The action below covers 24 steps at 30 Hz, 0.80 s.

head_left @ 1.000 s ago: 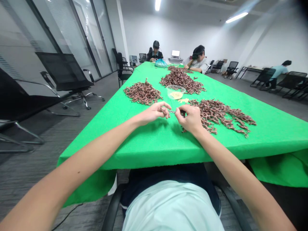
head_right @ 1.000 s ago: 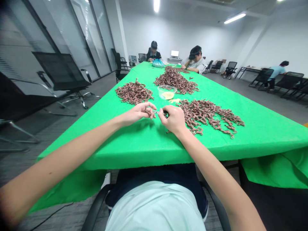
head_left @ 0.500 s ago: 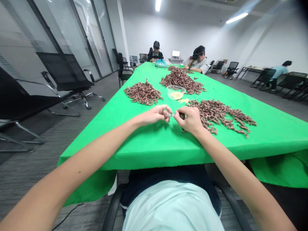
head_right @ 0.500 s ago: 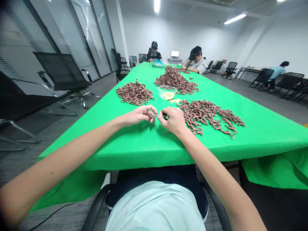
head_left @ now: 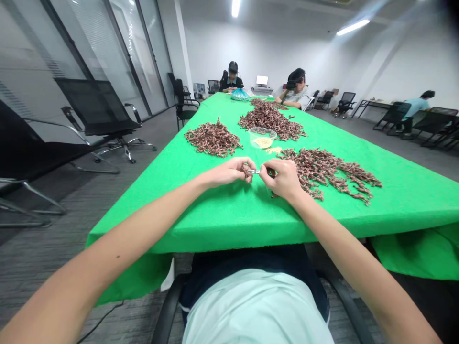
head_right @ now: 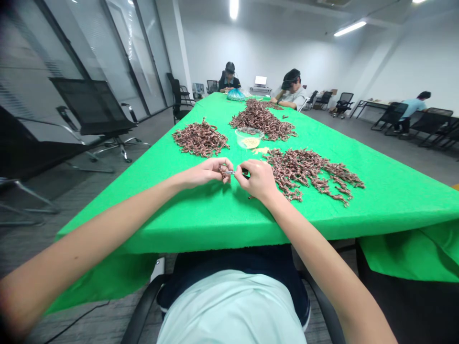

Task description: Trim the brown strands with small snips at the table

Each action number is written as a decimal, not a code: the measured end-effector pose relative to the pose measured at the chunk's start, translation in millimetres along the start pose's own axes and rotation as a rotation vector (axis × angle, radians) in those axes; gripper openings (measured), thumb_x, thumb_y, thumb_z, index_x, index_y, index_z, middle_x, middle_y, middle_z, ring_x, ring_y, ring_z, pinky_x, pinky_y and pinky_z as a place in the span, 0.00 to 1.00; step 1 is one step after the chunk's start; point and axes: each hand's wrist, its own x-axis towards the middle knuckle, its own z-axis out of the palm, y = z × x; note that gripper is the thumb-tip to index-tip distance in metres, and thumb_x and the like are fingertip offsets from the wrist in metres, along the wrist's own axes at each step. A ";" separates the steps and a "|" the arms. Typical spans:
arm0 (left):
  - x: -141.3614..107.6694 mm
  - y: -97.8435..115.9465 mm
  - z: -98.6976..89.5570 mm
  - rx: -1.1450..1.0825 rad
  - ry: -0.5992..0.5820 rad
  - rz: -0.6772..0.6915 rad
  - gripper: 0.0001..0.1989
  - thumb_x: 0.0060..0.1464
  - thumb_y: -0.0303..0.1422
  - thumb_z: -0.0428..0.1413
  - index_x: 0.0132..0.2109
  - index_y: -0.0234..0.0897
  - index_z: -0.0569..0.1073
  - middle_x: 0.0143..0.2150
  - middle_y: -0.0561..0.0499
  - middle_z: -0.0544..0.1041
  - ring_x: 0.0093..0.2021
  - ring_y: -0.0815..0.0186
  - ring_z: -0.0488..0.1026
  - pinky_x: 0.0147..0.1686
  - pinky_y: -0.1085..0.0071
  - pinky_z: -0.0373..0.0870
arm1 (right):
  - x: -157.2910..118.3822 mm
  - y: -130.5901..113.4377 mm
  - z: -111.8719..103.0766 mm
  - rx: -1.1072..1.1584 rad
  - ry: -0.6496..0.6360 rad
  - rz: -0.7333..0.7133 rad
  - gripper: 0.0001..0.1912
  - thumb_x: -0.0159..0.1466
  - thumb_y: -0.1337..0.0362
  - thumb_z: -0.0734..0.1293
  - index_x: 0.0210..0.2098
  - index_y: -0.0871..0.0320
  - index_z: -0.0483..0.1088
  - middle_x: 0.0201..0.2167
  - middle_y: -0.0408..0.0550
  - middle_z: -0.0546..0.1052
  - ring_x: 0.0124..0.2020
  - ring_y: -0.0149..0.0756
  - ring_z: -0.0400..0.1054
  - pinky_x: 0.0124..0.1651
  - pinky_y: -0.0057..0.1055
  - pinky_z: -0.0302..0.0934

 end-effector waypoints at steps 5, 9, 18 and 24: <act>-0.2 -0.1 -0.2 0.001 -0.008 -0.004 0.17 0.44 0.21 0.56 0.44 0.34 0.70 0.30 0.51 0.78 0.32 0.68 0.74 0.39 0.69 0.66 | 0.3 -1.5 -0.2 -0.014 -0.002 0.003 0.15 0.65 0.61 0.62 0.25 0.57 0.74 0.23 0.46 0.75 0.23 0.31 0.62 0.32 0.30 0.54; -0.2 0.2 0.6 -0.008 -0.007 -0.003 0.17 0.44 0.21 0.56 0.44 0.34 0.70 0.30 0.51 0.78 0.32 0.68 0.74 0.39 0.69 0.66 | 0.3 -2.8 -0.1 -0.038 -0.010 0.000 0.16 0.66 0.60 0.62 0.24 0.57 0.73 0.22 0.46 0.75 0.22 0.30 0.61 0.31 0.30 0.53; -0.4 -1.7 1.0 0.002 -0.016 -0.006 0.17 0.44 0.20 0.56 0.44 0.34 0.70 0.30 0.50 0.78 0.32 0.67 0.74 0.38 0.69 0.66 | -0.1 -2.7 -0.8 -0.072 -0.039 -0.002 0.18 0.65 0.60 0.62 0.20 0.57 0.70 0.20 0.45 0.72 0.21 0.30 0.59 0.30 0.31 0.51; 0.1 -2.6 1.5 0.009 -0.009 0.011 0.16 0.45 0.20 0.56 0.43 0.34 0.70 0.31 0.51 0.78 0.32 0.68 0.74 0.37 0.69 0.67 | -0.1 -2.4 0.3 -0.080 -0.021 -0.004 0.19 0.64 0.60 0.63 0.17 0.56 0.65 0.16 0.42 0.68 0.19 0.28 0.54 0.30 0.31 0.48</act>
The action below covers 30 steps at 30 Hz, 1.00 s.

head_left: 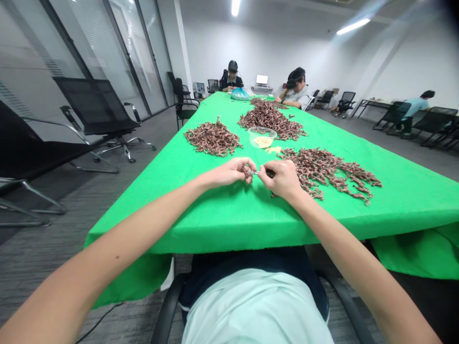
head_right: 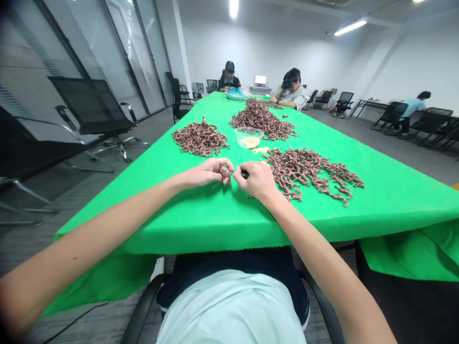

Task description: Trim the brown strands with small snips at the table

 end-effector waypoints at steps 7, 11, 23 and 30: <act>2.2 -4.2 -2.8 0.023 0.006 0.016 0.15 0.47 0.21 0.58 0.44 0.34 0.70 0.31 0.51 0.78 0.34 0.67 0.76 0.40 0.68 0.69 | 1.8 -1.0 -1.5 0.019 -0.027 0.029 0.22 0.64 0.59 0.62 0.15 0.57 0.63 0.14 0.42 0.66 0.18 0.27 0.50 0.29 0.31 0.46; 3.7 -6.5 -5.0 0.010 0.119 0.047 0.19 0.46 0.21 0.63 0.46 0.34 0.70 0.41 0.46 0.80 0.44 0.62 0.79 0.50 0.62 0.71 | 2.5 -1.2 -3.3 0.013 0.019 0.065 0.21 0.64 0.60 0.62 0.16 0.57 0.63 0.14 0.43 0.66 0.18 0.27 0.52 0.29 0.31 0.46; 3.5 -6.5 -3.3 -0.039 0.164 0.018 0.26 0.45 0.35 0.73 0.49 0.30 0.74 0.49 0.36 0.82 0.50 0.57 0.80 0.56 0.53 0.71 | 3.2 1.5 -3.9 0.014 0.106 0.133 0.19 0.64 0.59 0.62 0.18 0.58 0.68 0.16 0.44 0.70 0.18 0.28 0.56 0.29 0.30 0.48; 3.3 -5.1 -5.0 0.083 0.177 0.095 0.23 0.44 0.39 0.73 0.44 0.30 0.78 0.45 0.39 0.84 0.47 0.57 0.81 0.56 0.55 0.72 | 3.4 -0.1 -6.0 0.026 0.117 0.139 0.19 0.64 0.60 0.62 0.17 0.57 0.67 0.15 0.43 0.69 0.18 0.28 0.55 0.29 0.30 0.48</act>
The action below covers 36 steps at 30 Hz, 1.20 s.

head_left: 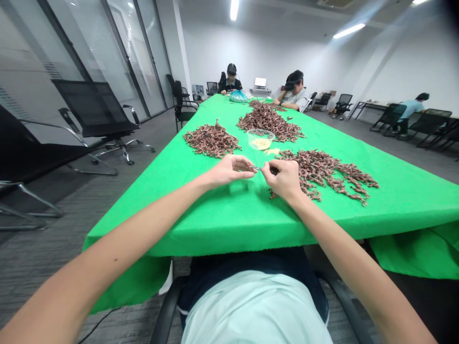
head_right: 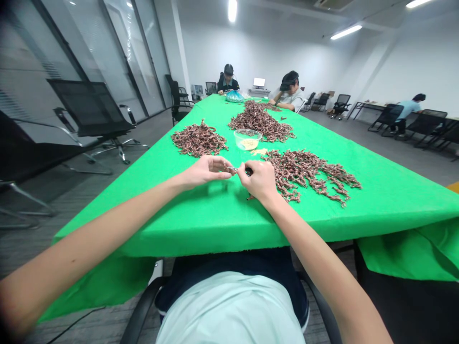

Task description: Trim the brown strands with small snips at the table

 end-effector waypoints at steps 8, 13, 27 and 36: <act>0.0 0.0 -1.2 0.050 0.008 0.029 0.21 0.45 0.37 0.72 0.43 0.31 0.79 0.43 0.42 0.84 0.44 0.60 0.81 0.53 0.59 0.74 | -1.9 2.3 1.7 0.017 -0.011 0.002 0.20 0.64 0.60 0.62 0.17 0.58 0.67 0.15 0.42 0.67 0.17 0.26 0.54 0.28 0.30 0.47; -0.3 0.1 -1.8 0.064 0.007 0.035 0.21 0.44 0.38 0.73 0.43 0.31 0.79 0.43 0.41 0.84 0.45 0.59 0.81 0.53 0.58 0.74 | -1.1 -0.1 1.2 0.046 -0.019 0.018 0.20 0.64 0.60 0.62 0.16 0.58 0.67 0.14 0.42 0.67 0.17 0.26 0.54 0.28 0.30 0.47; -2.5 6.4 0.7 0.072 0.115 -0.135 0.25 0.44 0.45 0.72 0.42 0.30 0.76 0.41 0.37 0.83 0.39 0.59 0.81 0.36 0.66 0.75 | 2.3 5.8 -2.2 0.119 0.017 0.168 0.20 0.64 0.57 0.62 0.19 0.58 0.70 0.17 0.44 0.69 0.20 0.30 0.59 0.30 0.31 0.52; -4.1 18.9 -12.8 0.308 0.123 -0.184 0.21 0.48 0.50 0.68 0.30 0.33 0.81 0.25 0.46 0.79 0.20 0.72 0.64 0.21 0.72 0.58 | 3.7 12.8 -3.0 0.137 0.061 0.170 0.18 0.63 0.57 0.63 0.20 0.58 0.72 0.17 0.44 0.71 0.20 0.30 0.62 0.31 0.30 0.54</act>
